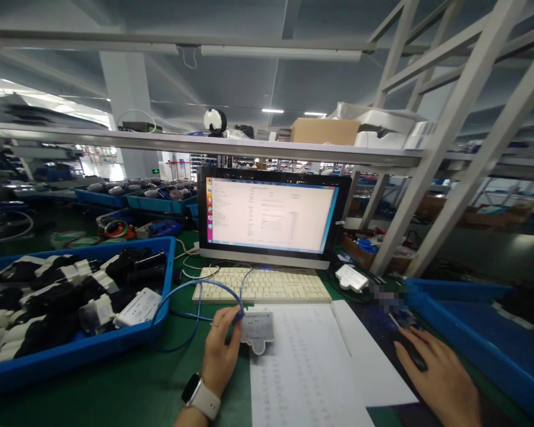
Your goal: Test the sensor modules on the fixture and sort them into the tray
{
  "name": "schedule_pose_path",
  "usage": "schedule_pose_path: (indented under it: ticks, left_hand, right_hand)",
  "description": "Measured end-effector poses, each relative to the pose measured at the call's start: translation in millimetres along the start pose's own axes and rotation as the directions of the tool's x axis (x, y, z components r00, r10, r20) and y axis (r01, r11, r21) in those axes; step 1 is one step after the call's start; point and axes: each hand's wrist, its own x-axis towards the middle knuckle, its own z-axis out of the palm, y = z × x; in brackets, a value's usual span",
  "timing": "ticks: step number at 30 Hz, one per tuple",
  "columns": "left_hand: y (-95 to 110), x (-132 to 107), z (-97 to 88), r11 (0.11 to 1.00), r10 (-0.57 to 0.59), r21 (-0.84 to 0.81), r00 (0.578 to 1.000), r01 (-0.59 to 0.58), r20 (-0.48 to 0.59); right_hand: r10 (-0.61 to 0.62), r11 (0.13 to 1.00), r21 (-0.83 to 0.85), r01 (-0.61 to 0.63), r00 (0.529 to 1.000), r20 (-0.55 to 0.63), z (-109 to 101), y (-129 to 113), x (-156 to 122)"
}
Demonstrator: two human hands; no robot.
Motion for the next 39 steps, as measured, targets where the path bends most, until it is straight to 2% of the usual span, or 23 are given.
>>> schedule_pose_path:
  ticks: [2, 4, 6, 8, 12, 16, 18, 20, 23, 26, 29, 33, 39]
  left_hand:
    - [-2.9, 1.3, -2.1, 0.997, -0.072, 0.037, 0.995, 0.074, -0.069]
    - [-6.7, 2.4, -4.2, 0.985, -0.145, 0.082, 0.985, 0.153, -0.098]
    - [-11.5, 2.8, -5.4, 0.962, -0.228, 0.133, 0.97, 0.237, -0.081]
    - [-16.4, 2.2, -5.2, 0.928, -0.318, 0.19, 0.947, 0.321, -0.046]
    - [-22.6, -0.4, -3.2, 0.859, -0.433, 0.301, 0.901, 0.415, -0.005]
    - [-22.6, -1.6, -2.6, 0.825, -0.443, 0.39, 0.896, 0.409, -0.003]
    - [-21.1, -1.3, -2.6, 0.812, -0.435, 0.435, 0.9, 0.39, 0.005]
    - [-18.7, -0.7, -2.4, 0.799, -0.432, 0.473, 0.902, 0.372, 0.02]
    - [-14.6, 0.3, -1.9, 0.785, -0.427, 0.508, 0.904, 0.354, 0.029]
    - [-12.9, 0.2, -1.3, 0.799, -0.401, 0.5, 0.915, 0.333, 0.031]
    - [-14.8, -1.2, -0.7, 0.83, -0.362, 0.472, 0.931, 0.298, 0.049]
    - [-18.2, -2.9, -0.3, 0.849, -0.334, 0.45, 0.941, 0.277, 0.052]
    - [-17.3, -1.0, 0.1, 0.866, -0.312, 0.433, 0.947, 0.251, 0.075]
  right_hand:
    - [-0.007, 0.999, 0.044, 0.005, 0.999, 0.04, -7.3, -16.9, 9.7]
    - [0.068, 0.994, 0.067, -0.086, 0.97, 0.234, -12.1, -37.2, 21.2]
    - [0.141, 0.987, 0.001, -0.163, 0.852, 0.504, -12.3, -58.2, 33.9]
    - [0.16, 0.982, -0.034, -0.184, 0.736, 0.658, -6.7, -75.2, 46.1]
    - [0.197, 0.963, -0.038, -0.267, 0.599, 0.776, 17.1, -86.5, 62.1]
    - [0.137, 0.904, 0.076, -0.42, 0.454, 0.881, 34.5, -81.0, 68.7]
    - [0.117, 0.832, 0.146, -0.535, 0.427, 0.897, 35.5, -81.4, 69.8]
    - [0.111, 0.729, 0.235, -0.643, 0.45, 0.886, 33.8, -86.9, 69.0]
    - [0.117, 0.554, 0.388, -0.737, 0.53, 0.84, 34.4, -103.5, 63.0]
    - [0.149, 0.419, 0.5, -0.758, 0.6, 0.786, 43.6, -123.0, 52.8]
    - [0.177, 0.35, 0.58, -0.736, 0.66, 0.731, 55.9, -136.5, 42.4]
    - [0.234, 0.373, 0.644, -0.668, 0.739, 0.632, 65.9, -139.3, 32.3]
    - [0.298, 0.545, 0.602, -0.584, 0.806, 0.512, 68.2, -133.4, 26.7]
